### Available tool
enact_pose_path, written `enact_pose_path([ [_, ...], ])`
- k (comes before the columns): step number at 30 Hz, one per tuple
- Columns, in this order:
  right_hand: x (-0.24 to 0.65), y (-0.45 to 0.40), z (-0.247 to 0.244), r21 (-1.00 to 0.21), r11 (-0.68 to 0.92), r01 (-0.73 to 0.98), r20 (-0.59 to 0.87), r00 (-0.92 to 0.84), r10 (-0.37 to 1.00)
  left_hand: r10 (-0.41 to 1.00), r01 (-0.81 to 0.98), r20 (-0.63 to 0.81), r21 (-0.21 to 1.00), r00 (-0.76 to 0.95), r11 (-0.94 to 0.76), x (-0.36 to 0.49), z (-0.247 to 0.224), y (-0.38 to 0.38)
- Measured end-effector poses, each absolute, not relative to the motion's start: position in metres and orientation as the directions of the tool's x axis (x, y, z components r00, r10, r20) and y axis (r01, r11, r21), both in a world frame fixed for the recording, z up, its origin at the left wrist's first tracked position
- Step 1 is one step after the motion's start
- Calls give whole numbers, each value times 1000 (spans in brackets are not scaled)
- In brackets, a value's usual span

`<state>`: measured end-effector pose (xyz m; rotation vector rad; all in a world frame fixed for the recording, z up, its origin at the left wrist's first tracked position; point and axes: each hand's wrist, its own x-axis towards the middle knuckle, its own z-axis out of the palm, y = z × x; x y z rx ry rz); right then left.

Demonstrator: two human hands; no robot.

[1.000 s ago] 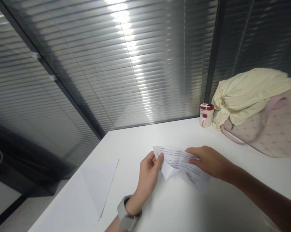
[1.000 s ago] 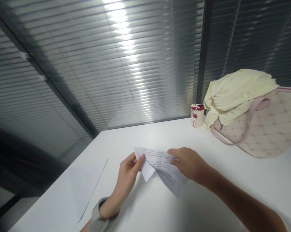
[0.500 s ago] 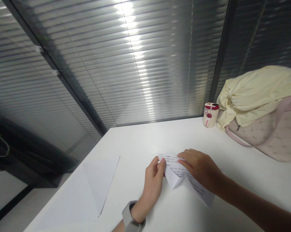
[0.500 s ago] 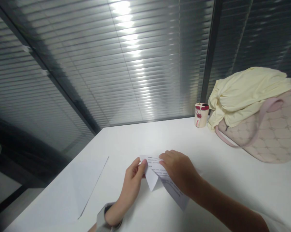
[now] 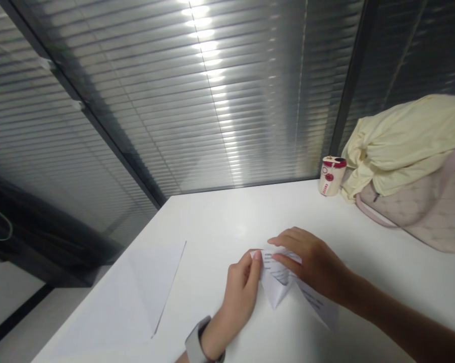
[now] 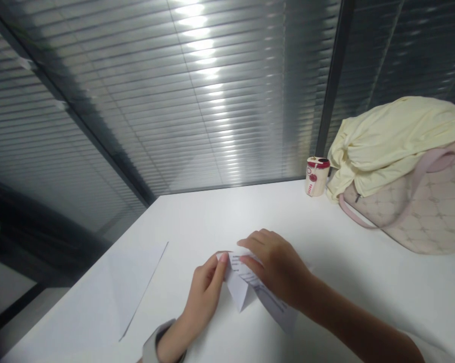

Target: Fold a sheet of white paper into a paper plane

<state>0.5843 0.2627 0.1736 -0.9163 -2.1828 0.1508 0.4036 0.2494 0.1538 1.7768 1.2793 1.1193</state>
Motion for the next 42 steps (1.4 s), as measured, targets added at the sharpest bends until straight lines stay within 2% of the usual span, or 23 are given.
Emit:
enact_pose_path([
  [3, 583, 261, 177, -482, 793, 374, 643, -464, 609, 920, 428, 314, 817, 234, -387, 406, 161, 241],
  [5, 582, 260, 178, -517, 796, 315, 661, -443, 605, 897, 425, 338, 794, 286, -434, 407, 167, 236],
  [9, 585, 260, 182, -532, 801, 274, 715, -361, 598, 864, 364, 351, 800, 360, -477, 405, 176, 231],
  [13, 588, 260, 187, -523, 822, 226, 768, -294, 569, 816, 196, 384, 843, 433, -501, 396, 180, 231],
  [17, 588, 258, 190, -564, 808, 169, 756, -289, 588, 825, 119, 380, 877, 419, -465, 392, 180, 235],
  [22, 585, 254, 191, -676, 722, 147, 664, -304, 683, 838, 32, 412, 892, 357, -452, 396, 173, 237],
  [27, 589, 254, 194, -734, 670, 113, 594, -373, 713, 888, 42, 346, 926, 303, -376, 396, 172, 238],
  [34, 592, 252, 199, -751, 658, 43, 590, -402, 700, 915, 88, 274, 946, 296, -312, 397, 179, 234],
  [42, 597, 249, 199, -698, 707, 116, 604, -435, 668, 939, 54, 138, 985, 315, -163, 401, 183, 232],
])
